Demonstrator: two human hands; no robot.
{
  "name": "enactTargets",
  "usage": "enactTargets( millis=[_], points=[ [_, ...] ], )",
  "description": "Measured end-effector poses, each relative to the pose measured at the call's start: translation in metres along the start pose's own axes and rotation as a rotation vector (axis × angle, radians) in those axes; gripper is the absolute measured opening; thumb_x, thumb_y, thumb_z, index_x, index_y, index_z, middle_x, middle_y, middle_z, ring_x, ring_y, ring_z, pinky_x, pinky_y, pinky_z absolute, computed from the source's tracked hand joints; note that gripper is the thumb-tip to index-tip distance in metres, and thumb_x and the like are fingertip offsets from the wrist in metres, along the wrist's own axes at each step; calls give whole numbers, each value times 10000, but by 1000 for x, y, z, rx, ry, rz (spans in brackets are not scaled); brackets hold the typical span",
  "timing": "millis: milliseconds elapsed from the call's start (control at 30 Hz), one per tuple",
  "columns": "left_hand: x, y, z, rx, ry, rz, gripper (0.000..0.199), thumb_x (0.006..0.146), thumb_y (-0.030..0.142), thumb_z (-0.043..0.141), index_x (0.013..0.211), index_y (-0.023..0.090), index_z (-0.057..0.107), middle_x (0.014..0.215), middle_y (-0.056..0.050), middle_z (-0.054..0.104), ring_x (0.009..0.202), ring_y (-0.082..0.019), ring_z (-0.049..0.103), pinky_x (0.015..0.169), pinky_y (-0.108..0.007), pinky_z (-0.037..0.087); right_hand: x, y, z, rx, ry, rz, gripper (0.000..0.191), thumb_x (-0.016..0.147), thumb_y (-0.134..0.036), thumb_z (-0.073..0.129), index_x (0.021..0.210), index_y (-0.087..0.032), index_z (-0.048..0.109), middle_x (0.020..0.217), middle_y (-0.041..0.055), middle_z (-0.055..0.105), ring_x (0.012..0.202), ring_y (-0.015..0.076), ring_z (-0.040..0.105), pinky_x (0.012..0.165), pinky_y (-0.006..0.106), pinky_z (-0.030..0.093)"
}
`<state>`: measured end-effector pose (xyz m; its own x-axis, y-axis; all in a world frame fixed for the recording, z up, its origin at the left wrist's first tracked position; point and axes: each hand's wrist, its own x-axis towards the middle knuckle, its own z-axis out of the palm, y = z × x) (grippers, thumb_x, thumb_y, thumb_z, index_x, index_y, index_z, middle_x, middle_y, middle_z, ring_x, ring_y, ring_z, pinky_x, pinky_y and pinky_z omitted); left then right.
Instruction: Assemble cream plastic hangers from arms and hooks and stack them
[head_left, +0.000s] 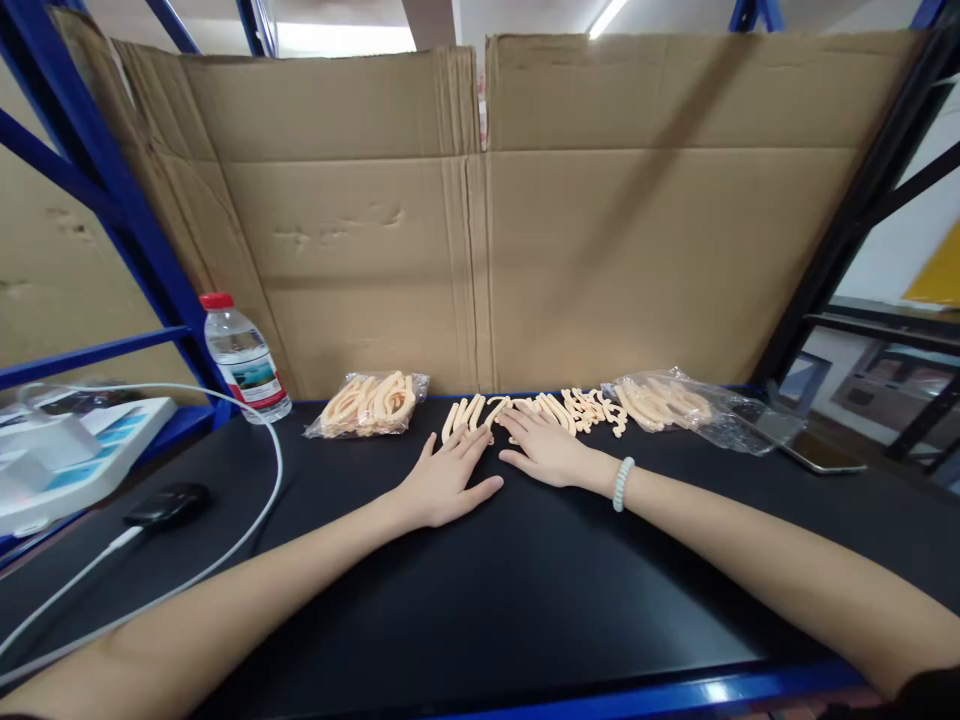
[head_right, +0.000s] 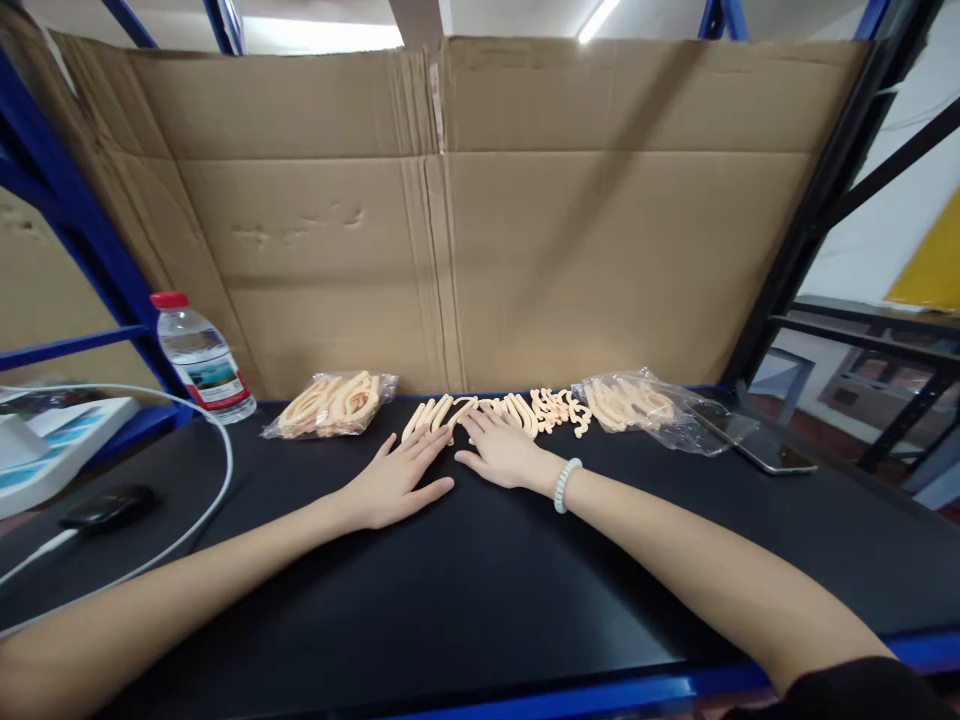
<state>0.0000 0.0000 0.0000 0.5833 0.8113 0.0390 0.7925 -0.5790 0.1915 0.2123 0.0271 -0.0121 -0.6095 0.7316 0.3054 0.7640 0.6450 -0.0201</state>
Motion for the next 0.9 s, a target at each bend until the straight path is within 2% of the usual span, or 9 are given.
enactTargets(
  millis=[167, 333, 433, 567, 733, 900],
  points=[
    [-1, 0, 3, 2, 29, -11, 718, 918, 630, 315, 1499, 210, 278, 1580, -115, 225, 1461, -353, 133, 1111, -667, 103, -8, -6, 2, -15, 78, -15, 519, 956, -449, 446, 1321, -86, 511, 1355, 192, 534, 1346, 317, 386, 1113, 480, 310],
    [-2, 1, 6, 58, 86, -26, 681, 923, 609, 326, 1464, 195, 340, 1555, -122, 310, 1445, -351, 201, 1106, -683, 112, -8, -10, 5, -25, 96, -19, 452, 945, -405, 491, 1265, -90, 543, 1383, 200, 507, 1387, 332, 320, 1108, 499, 305],
    [-3, 1, 7, 61, 121, -18, 661, 921, 596, 350, 1448, 198, 358, 1522, -137, 356, 1420, -353, 257, 1098, -681, 158, -8, -10, 6, -29, 91, -4, 483, 949, -411, 484, 1292, -72, 524, 1366, 205, 519, 1379, 332, 335, 1108, 489, 309],
    [-2, -1, 8, 63, 106, -19, 678, 919, 590, 362, 1475, 206, 312, 1512, -156, 352, 1417, -348, 259, 1087, -658, 220, -8, -10, 6, -42, 77, 19, 525, 951, -430, 465, 1321, -60, 515, 1414, 213, 465, 1372, 351, 337, 1121, 498, 280],
    [3, -3, 9, 65, 64, -40, 733, 908, 640, 329, 1501, 213, 269, 1589, -143, 205, 1455, -371, 142, 1095, -664, 167, -8, -6, 10, -24, 27, 58, 640, 961, -504, 393, 1398, -40, 446, 1494, 216, 371, 1409, 384, 255, 1123, 548, 257],
    [15, 1, 11, 67, 58, -44, 747, 907, 638, 324, 1505, 195, 257, 1580, -160, 223, 1462, -350, 133, 1107, -644, 154, -2, 4, 12, 8, -19, 63, 717, 962, -540, 361, 1426, 6, 396, 1507, 233, 338, 1419, 366, 245, 1151, 498, 236]
  ],
)
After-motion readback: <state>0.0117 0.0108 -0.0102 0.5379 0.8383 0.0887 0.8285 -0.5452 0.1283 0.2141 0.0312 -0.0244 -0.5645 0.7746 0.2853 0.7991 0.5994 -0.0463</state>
